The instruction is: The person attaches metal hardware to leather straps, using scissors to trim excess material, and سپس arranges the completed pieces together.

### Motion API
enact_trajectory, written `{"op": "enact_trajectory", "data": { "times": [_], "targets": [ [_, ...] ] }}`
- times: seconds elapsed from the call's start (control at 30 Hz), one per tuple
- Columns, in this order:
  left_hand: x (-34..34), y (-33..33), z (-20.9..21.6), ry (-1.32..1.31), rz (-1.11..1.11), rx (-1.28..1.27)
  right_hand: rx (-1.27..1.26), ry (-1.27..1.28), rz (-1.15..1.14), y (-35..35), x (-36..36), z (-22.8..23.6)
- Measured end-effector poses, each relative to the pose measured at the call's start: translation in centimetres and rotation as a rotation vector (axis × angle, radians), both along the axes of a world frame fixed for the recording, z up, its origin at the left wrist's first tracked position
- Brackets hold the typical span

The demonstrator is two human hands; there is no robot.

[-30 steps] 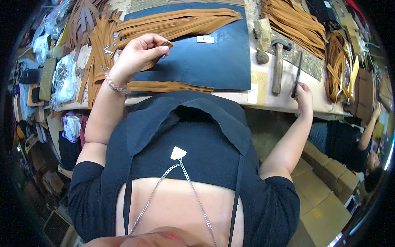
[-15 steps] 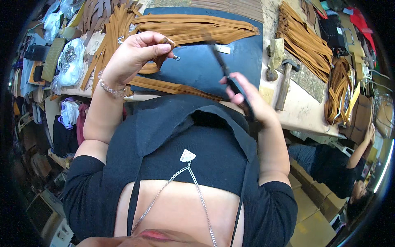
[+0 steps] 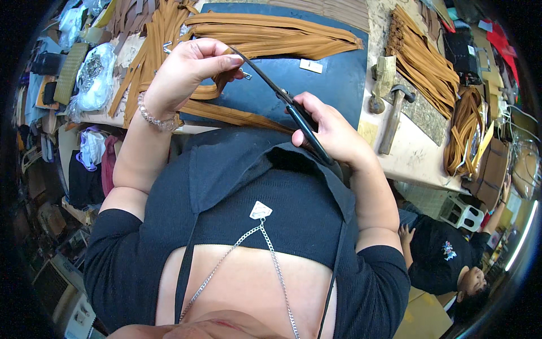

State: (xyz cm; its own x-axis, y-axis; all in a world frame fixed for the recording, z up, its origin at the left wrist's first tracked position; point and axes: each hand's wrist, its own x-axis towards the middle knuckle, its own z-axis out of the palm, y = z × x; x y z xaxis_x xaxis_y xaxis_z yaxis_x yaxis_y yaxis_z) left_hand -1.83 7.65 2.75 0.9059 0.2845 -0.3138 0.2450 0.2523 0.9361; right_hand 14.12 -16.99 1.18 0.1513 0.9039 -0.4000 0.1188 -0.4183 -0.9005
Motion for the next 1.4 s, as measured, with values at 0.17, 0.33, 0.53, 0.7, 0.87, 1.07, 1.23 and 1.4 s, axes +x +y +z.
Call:
{"op": "enact_trajectory", "data": {
  "times": [0.17, 0.33, 0.53, 0.7, 0.87, 1.07, 1.23, 1.4],
  "targets": [
    [0.2, 0.1, -0.3, -0.024, -0.006, 0.074, 0.020, 0.011, 0.006, 0.1, 0.3, 0.2],
    [0.1, 0.1, -0.2, -0.014, -0.013, 0.070, 0.003, 0.016, -0.018, -0.1, 0.2, 0.1],
    [0.0, 0.0, -0.9, -0.040, -0.005, 0.073, -0.016, 0.001, -0.069, -0.3, -0.3, 0.1],
    [0.0, 0.1, -0.9, -0.024, -0.027, 0.081, -0.085, 0.096, -0.123, -0.4, -0.6, 0.3],
    [-0.1, -0.2, -0.7, -0.018, -0.041, 0.083, 0.029, 0.043, 0.000, -0.9, 0.1, -0.4],
    [0.4, -1.7, -0.3, -0.037, 0.004, 0.014, 0.027, -0.003, -0.040, -0.4, -0.4, -0.5],
    [2.0, -2.0, -0.9, -0.015, -0.122, 0.150, 0.027, 0.062, -0.259, -1.7, 0.2, -1.3],
    [5.3, -4.0, -2.8, 0.017, -0.379, 0.429, 0.249, 0.098, -0.761, -8.7, 6.8, -4.3]
  ]
}}
